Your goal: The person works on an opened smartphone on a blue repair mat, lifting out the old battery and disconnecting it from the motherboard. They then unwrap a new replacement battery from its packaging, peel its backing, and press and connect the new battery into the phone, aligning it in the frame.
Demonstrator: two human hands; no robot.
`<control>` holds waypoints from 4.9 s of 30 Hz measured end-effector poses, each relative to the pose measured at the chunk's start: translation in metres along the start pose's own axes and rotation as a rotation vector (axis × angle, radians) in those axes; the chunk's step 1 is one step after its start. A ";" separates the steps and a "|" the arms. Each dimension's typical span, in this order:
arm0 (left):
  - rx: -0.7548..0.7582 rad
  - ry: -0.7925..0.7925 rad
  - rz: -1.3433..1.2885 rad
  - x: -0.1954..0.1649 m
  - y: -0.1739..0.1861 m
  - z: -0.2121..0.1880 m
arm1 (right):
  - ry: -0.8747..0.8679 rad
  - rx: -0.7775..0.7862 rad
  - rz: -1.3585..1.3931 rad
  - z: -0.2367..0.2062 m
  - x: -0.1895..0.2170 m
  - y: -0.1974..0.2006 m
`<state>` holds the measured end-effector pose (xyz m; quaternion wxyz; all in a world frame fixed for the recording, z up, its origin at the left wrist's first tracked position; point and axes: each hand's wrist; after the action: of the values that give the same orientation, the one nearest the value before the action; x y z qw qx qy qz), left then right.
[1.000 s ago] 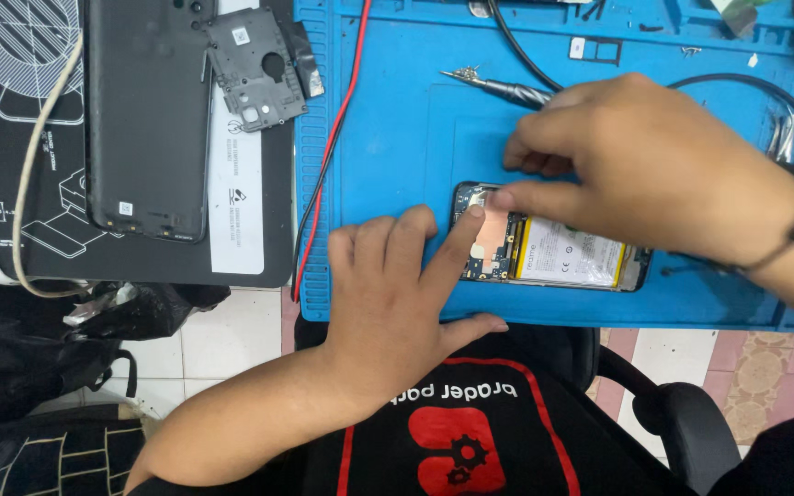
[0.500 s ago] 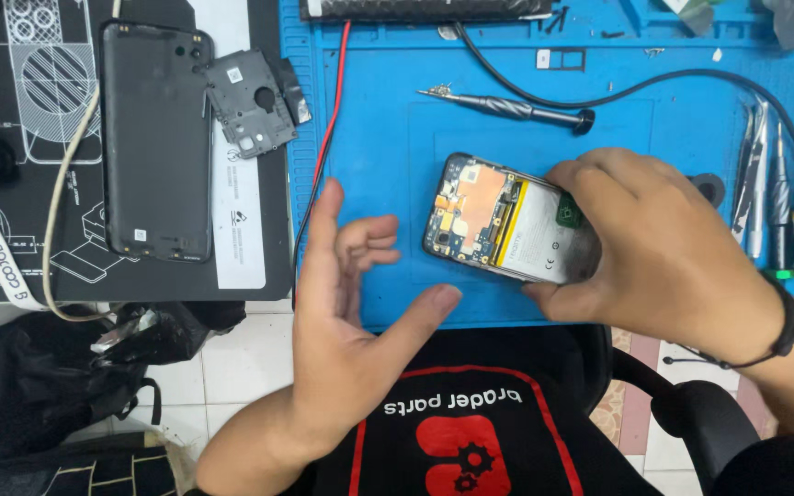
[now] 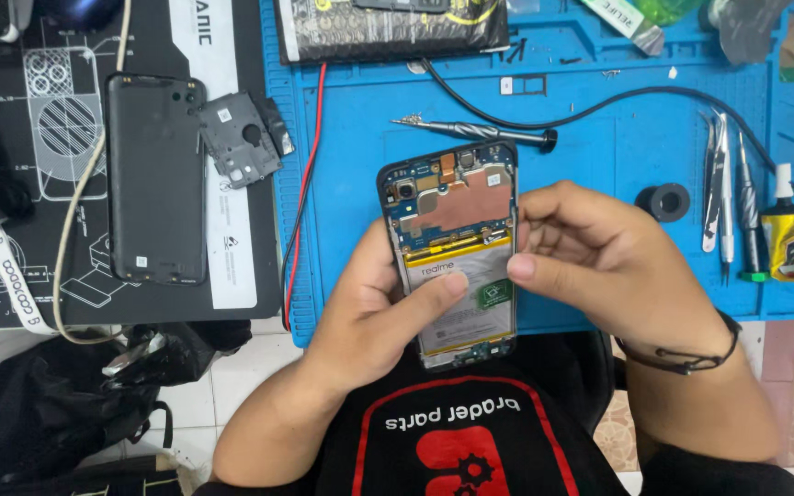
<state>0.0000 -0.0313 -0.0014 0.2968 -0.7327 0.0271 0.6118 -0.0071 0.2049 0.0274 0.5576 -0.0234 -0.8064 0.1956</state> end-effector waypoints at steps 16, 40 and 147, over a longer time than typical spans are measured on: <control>-0.141 -0.033 -0.359 0.014 0.000 0.001 | 0.602 -0.328 -0.838 0.004 -0.030 -0.062; -0.194 0.063 -0.225 0.012 -0.009 0.001 | 0.503 -0.234 -0.948 0.004 -0.023 -0.055; 0.341 0.335 -0.431 -0.011 0.012 0.001 | 0.008 -0.082 -0.164 -0.005 0.004 0.016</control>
<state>-0.0086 -0.0442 0.0036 0.5294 -0.7518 0.0218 0.3925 -0.0069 0.2228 0.0273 0.5733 0.0189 -0.8109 0.1160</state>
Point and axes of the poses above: each hand's wrist, its own z-axis towards the middle knuckle, its own y-axis out of the back of the hand, x = y × z, and after that the axes turned 8 degrees about z, right-handed
